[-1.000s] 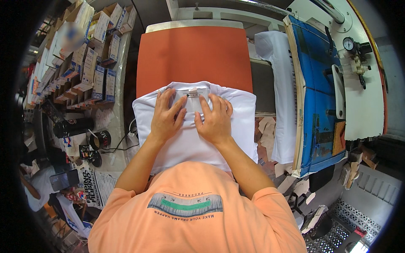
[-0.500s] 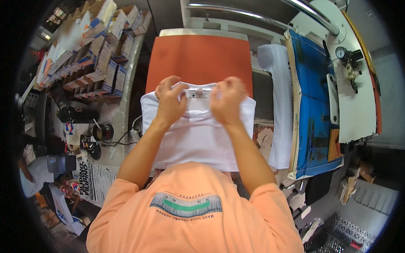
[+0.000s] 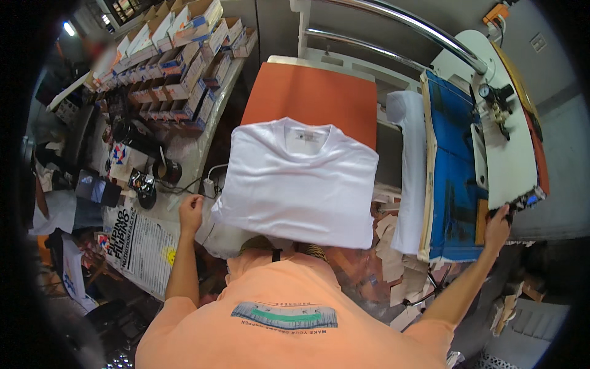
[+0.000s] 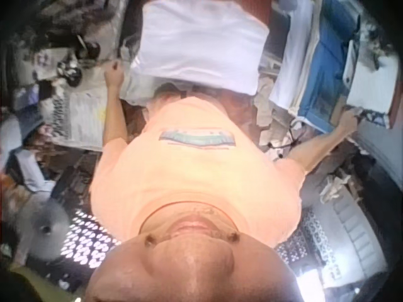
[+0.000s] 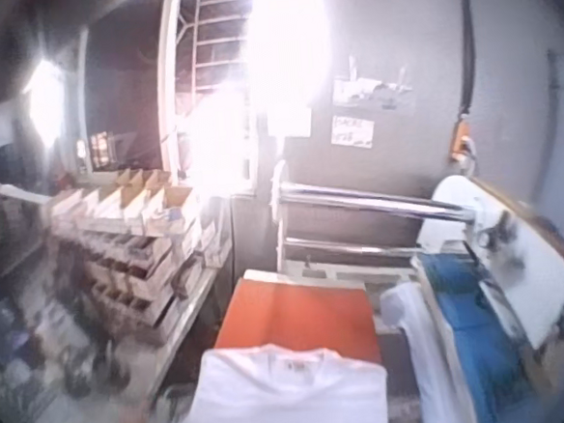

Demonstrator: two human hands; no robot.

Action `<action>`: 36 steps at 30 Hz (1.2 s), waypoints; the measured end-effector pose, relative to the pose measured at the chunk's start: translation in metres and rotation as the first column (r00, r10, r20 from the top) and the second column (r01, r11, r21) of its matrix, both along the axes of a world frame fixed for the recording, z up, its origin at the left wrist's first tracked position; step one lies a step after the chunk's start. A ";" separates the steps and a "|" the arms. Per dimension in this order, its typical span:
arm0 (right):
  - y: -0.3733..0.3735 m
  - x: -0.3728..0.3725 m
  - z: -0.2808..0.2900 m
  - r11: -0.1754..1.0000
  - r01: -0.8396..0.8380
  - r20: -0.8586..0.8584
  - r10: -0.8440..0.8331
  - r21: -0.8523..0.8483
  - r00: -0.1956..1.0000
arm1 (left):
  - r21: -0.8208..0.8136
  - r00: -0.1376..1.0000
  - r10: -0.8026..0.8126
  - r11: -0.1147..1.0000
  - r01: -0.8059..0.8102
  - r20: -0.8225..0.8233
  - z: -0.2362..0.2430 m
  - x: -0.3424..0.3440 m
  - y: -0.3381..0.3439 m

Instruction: The person places white t-shirts onto a heat press, aligns them, and operates the machine to apply a printed design. After each press, the person removes the t-shirt and sets it aside, repeating the process with additional shirts.

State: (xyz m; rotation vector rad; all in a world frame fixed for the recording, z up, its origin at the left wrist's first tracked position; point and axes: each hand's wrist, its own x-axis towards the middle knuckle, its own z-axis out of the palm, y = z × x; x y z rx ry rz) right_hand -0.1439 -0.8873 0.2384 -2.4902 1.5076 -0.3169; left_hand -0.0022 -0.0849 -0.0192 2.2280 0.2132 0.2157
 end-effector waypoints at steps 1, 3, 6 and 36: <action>0.003 0.002 -0.004 0.994 0.030 -0.002 -0.030 -0.104 1.000 | 0.030 0.999 -0.027 0.999 0.028 -0.029 -0.015 -0.013 -0.002; 0.036 0.007 0.001 0.959 0.061 0.062 -0.045 -0.277 0.997 | 0.102 0.987 -0.067 0.991 0.082 -0.144 -0.039 -0.028 -0.011; 0.076 0.016 0.011 0.957 0.018 0.046 -0.005 -0.291 0.999 | -0.047 0.912 -0.072 0.997 0.058 -0.403 -0.134 -0.087 0.007; 0.330 0.063 0.001 0.470 -0.662 0.414 0.874 -0.583 0.256 | -0.250 0.662 -0.280 0.958 0.143 -0.695 -0.119 -0.293 -0.187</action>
